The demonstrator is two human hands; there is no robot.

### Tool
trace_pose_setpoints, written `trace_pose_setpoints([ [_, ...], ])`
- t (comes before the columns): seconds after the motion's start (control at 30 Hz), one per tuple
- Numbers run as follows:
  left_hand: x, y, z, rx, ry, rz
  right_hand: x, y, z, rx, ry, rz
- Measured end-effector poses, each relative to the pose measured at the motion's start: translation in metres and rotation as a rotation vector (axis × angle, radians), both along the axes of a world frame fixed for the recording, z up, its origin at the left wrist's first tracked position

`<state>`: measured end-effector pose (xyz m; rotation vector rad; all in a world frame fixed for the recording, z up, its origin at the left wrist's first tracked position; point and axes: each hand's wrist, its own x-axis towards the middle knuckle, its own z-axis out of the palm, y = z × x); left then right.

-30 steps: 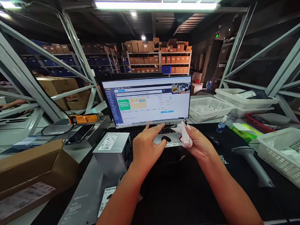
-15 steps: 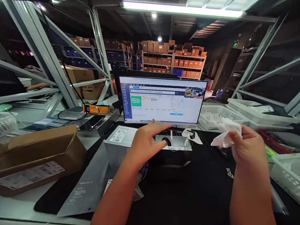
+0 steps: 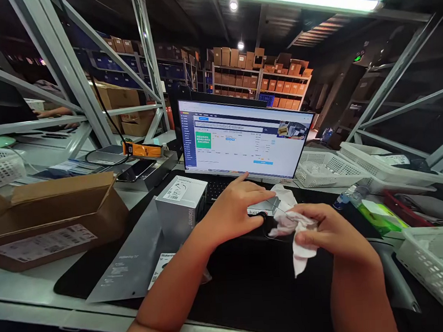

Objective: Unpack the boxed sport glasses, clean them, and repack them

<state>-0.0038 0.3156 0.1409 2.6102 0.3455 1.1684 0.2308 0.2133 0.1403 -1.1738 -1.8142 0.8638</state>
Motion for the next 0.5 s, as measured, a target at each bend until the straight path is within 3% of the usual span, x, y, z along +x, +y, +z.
trace_pose_setpoints([
  [0.1,-0.002,-0.001,0.001,-0.011,-0.023,-0.046,0.011,-0.003,0.002,-0.086,-0.128,0.248],
  [0.33,-0.004,-0.002,-0.004,0.072,0.014,-0.041,0.018,-0.005,0.007,-0.072,-0.274,0.442],
  [0.5,-0.001,-0.002,-0.008,0.149,0.027,0.02,0.013,0.003,0.008,-0.06,-0.315,0.375],
])
